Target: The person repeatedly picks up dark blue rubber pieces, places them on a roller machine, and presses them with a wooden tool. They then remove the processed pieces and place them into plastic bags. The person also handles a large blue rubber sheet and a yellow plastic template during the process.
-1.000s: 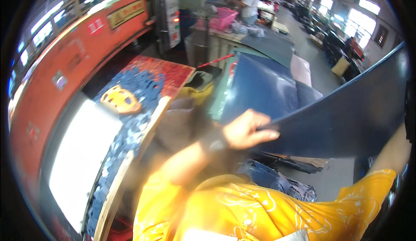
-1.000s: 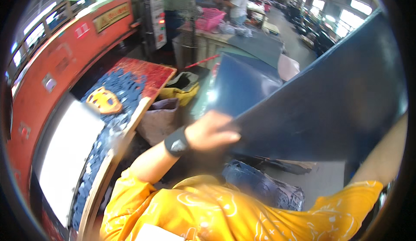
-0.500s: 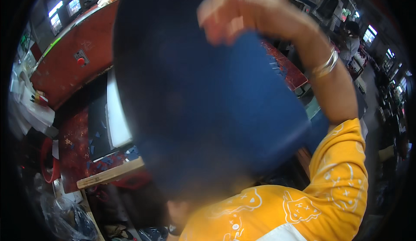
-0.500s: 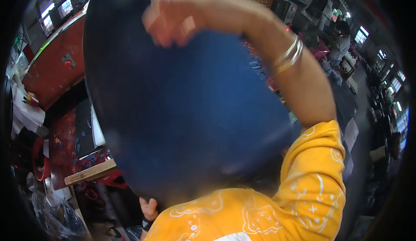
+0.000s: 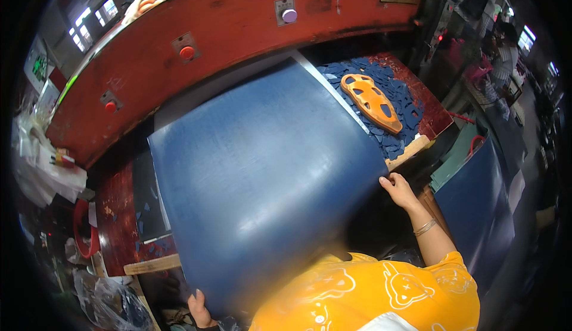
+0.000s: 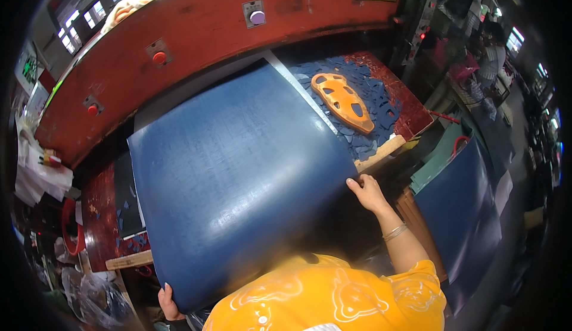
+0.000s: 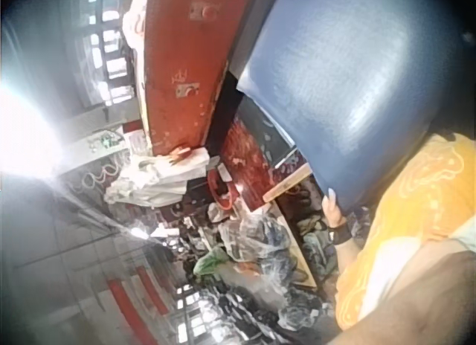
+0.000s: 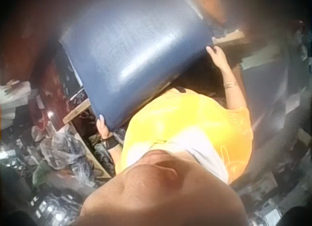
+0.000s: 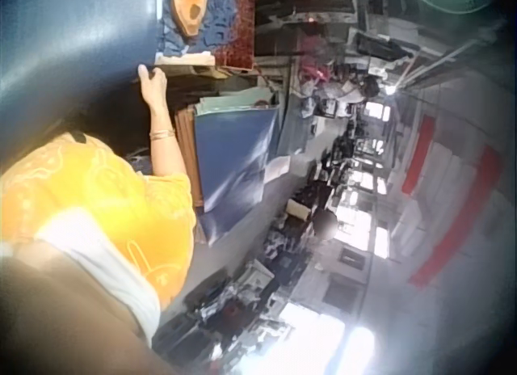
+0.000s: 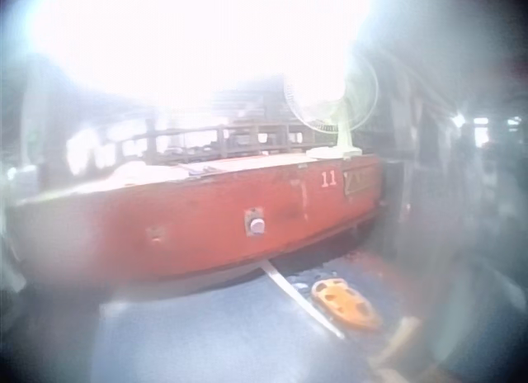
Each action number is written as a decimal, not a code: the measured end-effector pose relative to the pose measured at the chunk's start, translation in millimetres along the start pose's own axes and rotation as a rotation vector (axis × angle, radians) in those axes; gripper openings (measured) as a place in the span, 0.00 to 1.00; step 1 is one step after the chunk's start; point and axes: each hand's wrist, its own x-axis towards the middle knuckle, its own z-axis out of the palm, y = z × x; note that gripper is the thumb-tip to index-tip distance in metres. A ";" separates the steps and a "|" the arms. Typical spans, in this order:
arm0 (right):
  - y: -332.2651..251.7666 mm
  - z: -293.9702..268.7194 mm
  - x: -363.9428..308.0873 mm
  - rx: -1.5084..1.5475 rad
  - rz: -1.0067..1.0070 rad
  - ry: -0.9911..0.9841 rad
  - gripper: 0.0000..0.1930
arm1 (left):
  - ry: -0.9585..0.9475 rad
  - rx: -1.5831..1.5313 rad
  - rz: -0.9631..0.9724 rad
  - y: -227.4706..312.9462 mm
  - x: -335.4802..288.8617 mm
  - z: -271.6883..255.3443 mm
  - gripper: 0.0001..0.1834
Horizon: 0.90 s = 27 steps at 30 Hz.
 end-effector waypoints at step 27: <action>-96.5 -65.3 214.6 -0.400 -0.339 -0.051 0.47 | -0.232 1.436 0.731 84.3 280.3 301.4 0.35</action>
